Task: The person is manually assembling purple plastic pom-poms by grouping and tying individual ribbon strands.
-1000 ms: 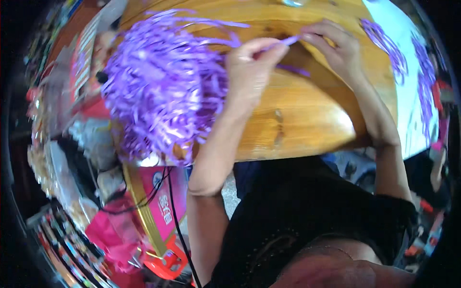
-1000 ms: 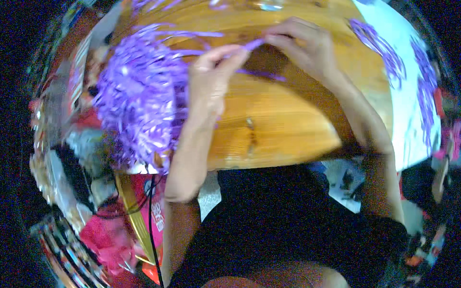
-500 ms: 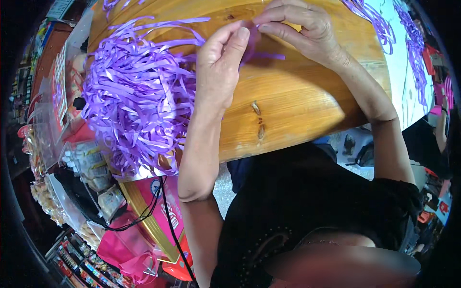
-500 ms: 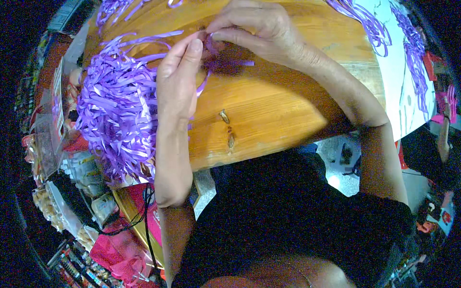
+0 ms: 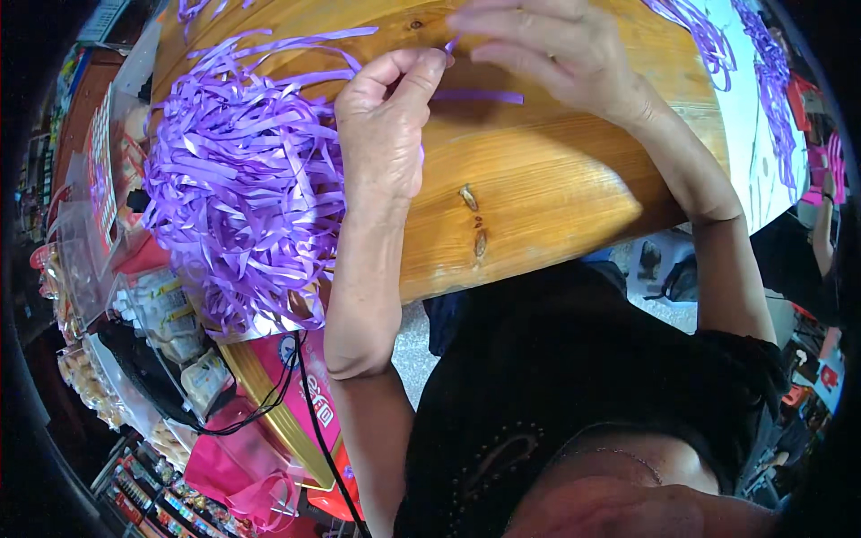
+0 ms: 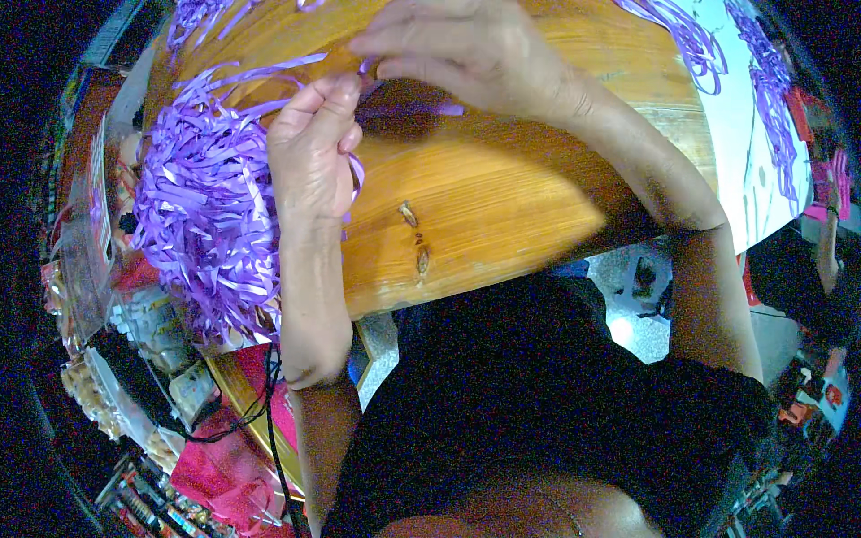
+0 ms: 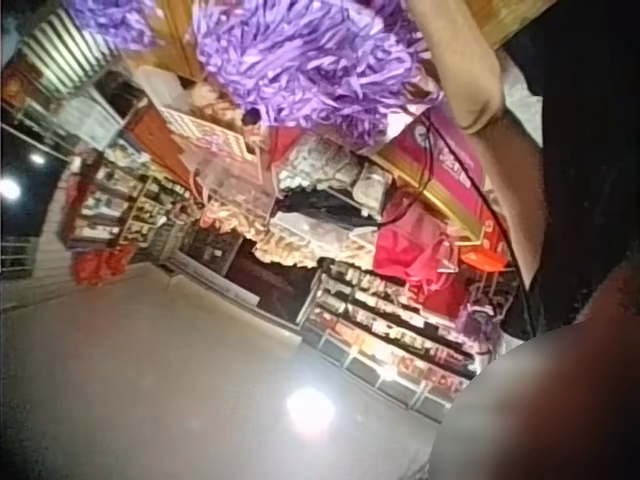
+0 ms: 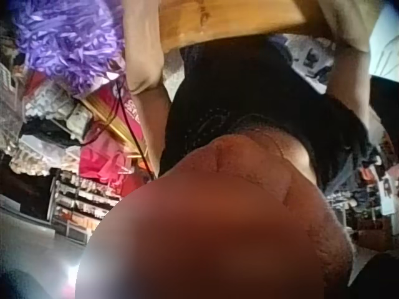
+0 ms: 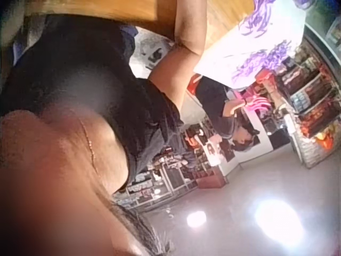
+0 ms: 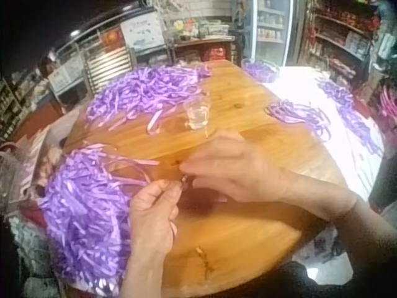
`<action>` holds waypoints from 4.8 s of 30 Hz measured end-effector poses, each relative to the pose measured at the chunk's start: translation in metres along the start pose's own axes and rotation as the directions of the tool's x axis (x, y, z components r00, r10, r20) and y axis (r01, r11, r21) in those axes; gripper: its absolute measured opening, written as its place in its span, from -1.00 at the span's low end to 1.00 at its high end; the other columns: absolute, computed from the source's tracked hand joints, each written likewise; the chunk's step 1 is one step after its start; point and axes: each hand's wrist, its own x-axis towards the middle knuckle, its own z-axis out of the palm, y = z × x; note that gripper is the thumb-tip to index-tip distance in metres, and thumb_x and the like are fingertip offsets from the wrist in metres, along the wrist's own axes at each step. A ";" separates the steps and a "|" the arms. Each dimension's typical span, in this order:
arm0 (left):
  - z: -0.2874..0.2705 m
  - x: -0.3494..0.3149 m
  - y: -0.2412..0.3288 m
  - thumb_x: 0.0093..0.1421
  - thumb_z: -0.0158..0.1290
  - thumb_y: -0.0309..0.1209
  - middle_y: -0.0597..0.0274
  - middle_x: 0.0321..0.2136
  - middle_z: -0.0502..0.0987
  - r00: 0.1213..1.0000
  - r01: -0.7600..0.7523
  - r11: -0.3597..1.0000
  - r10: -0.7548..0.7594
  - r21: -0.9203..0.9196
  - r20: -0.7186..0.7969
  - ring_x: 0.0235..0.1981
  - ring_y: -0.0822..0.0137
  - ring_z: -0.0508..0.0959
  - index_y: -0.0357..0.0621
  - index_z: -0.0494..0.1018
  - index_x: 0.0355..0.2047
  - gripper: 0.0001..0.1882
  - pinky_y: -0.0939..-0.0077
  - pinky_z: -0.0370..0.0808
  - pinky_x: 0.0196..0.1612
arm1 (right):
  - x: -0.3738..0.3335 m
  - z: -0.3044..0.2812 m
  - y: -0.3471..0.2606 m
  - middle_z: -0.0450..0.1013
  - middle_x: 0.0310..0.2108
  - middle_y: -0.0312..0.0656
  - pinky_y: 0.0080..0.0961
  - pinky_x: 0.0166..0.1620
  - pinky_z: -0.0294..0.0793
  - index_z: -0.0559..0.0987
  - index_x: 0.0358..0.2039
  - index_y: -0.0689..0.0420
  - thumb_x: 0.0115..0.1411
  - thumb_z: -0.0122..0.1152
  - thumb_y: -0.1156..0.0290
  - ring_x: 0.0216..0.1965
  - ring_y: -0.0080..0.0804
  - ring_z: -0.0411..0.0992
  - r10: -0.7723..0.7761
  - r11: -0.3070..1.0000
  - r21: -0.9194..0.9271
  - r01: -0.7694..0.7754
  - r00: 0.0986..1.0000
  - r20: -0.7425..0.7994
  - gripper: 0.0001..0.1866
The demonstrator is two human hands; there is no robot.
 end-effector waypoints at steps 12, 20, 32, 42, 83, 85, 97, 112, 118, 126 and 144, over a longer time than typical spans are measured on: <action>-0.006 0.003 -0.005 0.13 0.16 -0.50 0.37 -0.45 0.54 0.940 -0.325 0.818 0.335 0.474 0.067 -0.45 0.61 0.45 -0.29 0.55 -0.33 -0.88 0.75 0.39 -0.36 | -0.007 0.008 0.010 0.46 -0.39 -0.21 -0.44 -0.31 0.32 0.60 -0.38 0.18 -0.12 0.24 0.51 -0.36 -0.32 0.40 -0.240 0.971 -0.029 0.239 0.969 -0.050 -0.80; -0.003 0.005 0.008 0.10 0.17 -0.56 0.36 -0.49 0.54 0.962 -0.231 0.837 0.273 0.496 -0.013 -0.51 0.62 0.45 -0.29 0.54 -0.38 -0.93 0.76 0.40 -0.43 | -0.015 0.023 0.041 0.44 -0.43 -0.18 -0.36 -0.28 0.39 0.58 -0.47 0.15 -0.08 0.23 0.55 -0.38 -0.19 0.41 -0.357 0.934 -0.062 0.352 0.910 -0.210 -0.91; 0.005 0.008 -0.012 0.11 0.17 -0.57 0.40 -0.44 0.51 0.985 -0.171 0.985 0.170 -0.021 -0.037 -0.41 0.63 0.43 -0.24 0.53 -0.31 -0.89 0.77 0.36 -0.30 | -0.017 0.020 0.005 0.56 -0.23 -0.26 -0.69 -0.20 0.45 0.63 -0.19 0.14 0.17 0.14 0.63 -0.22 -0.58 0.47 0.606 0.127 0.723 -0.679 0.631 0.485 -0.78; 0.014 0.003 -0.020 0.09 0.19 -0.57 0.38 -0.41 0.53 0.989 -0.140 0.982 0.134 -0.124 -0.059 -0.38 0.63 0.43 -0.27 0.54 -0.25 -0.81 0.77 0.36 -0.28 | -0.026 0.032 0.017 0.53 -0.34 -0.20 -0.58 -0.23 0.45 0.62 -0.22 0.12 0.08 0.23 0.61 -0.28 -0.42 0.49 0.241 0.899 0.379 -0.217 0.970 -0.016 -0.77; 0.015 -0.004 -0.017 0.14 0.18 -0.45 0.40 -0.52 0.48 0.997 0.026 0.996 -0.032 -0.090 -0.063 -0.63 0.67 0.28 -0.25 0.51 -0.28 -0.83 0.81 0.12 -0.64 | -0.023 0.030 0.032 0.40 -0.50 -0.28 -0.49 -0.36 0.27 0.59 -0.39 0.15 -0.05 0.18 0.50 -0.44 -0.40 0.35 -0.375 0.890 -0.297 0.346 0.926 -0.046 -0.84; 0.015 -0.004 -0.017 0.13 0.19 -0.44 0.39 -0.51 0.49 0.998 0.006 0.995 -0.013 -0.097 -0.068 -0.63 0.67 0.28 -0.25 0.51 -0.28 -0.82 0.80 0.13 -0.64 | -0.020 0.017 0.012 0.40 -0.50 -0.29 -0.50 -0.36 0.26 0.59 -0.38 0.16 -0.06 0.19 0.48 -0.45 -0.41 0.34 -0.224 0.959 -0.186 0.216 0.974 -0.027 -0.83; 0.012 -0.003 -0.015 0.09 0.24 -0.38 0.48 -0.57 0.45 0.997 0.037 0.999 -0.039 -0.030 -0.060 -0.69 0.71 0.21 -0.22 0.54 -0.32 -0.80 0.78 0.04 -0.68 | -0.018 0.015 0.025 0.45 -0.45 -0.34 -0.56 -0.33 0.25 0.59 -0.40 0.12 -0.10 0.24 0.46 -0.42 -0.50 0.35 -0.361 0.872 -0.318 0.371 0.928 0.092 -0.82; 0.012 0.001 -0.015 0.11 0.18 -0.51 0.49 -0.61 0.41 0.990 -0.073 0.996 0.078 0.046 -0.117 -0.70 0.74 0.20 -0.26 0.53 -0.34 -0.88 0.83 0.02 -0.70 | -0.021 0.017 0.017 0.47 -0.51 -0.22 -0.43 -0.30 0.42 0.56 -0.48 0.15 -0.03 0.32 0.42 -0.42 -0.30 0.45 0.008 1.000 -0.008 -0.008 1.000 -0.017 -0.87; 0.011 -0.001 -0.016 0.12 0.15 -0.56 0.40 -0.48 0.49 0.991 -0.100 0.993 0.105 0.062 -0.084 -0.50 0.66 0.38 -0.32 0.52 -0.31 -0.87 0.83 0.31 -0.42 | -0.021 0.017 0.013 0.49 -0.51 -0.15 -0.42 -0.32 0.45 0.55 -0.46 0.17 0.01 0.29 0.43 -0.43 -0.24 0.47 0.065 0.997 0.035 -0.065 0.998 0.024 -0.88; 0.016 -0.003 -0.014 0.12 0.16 -0.55 0.37 -0.46 0.50 0.989 -0.114 0.990 0.121 0.081 -0.082 -0.49 0.64 0.39 -0.34 0.51 -0.28 -0.85 0.79 0.33 -0.40 | -0.021 0.018 0.005 0.47 -0.56 -0.30 -0.61 -0.34 0.41 0.56 -0.45 0.23 0.10 0.21 0.41 -0.47 -0.53 0.44 0.674 0.449 0.502 -0.739 0.649 0.353 -0.86; 0.009 -0.003 -0.013 0.18 0.12 -0.47 0.33 -0.53 0.44 0.996 0.033 0.949 -0.007 -0.313 0.086 -0.61 0.61 0.24 -0.27 0.48 -0.28 -0.86 0.70 0.16 -0.56 | -0.017 0.014 -0.009 0.52 -0.43 -0.25 -0.57 -0.26 0.46 0.57 -0.31 0.20 0.15 0.22 0.47 -0.39 -0.52 0.45 0.505 0.726 0.493 -0.479 0.858 0.090 -0.89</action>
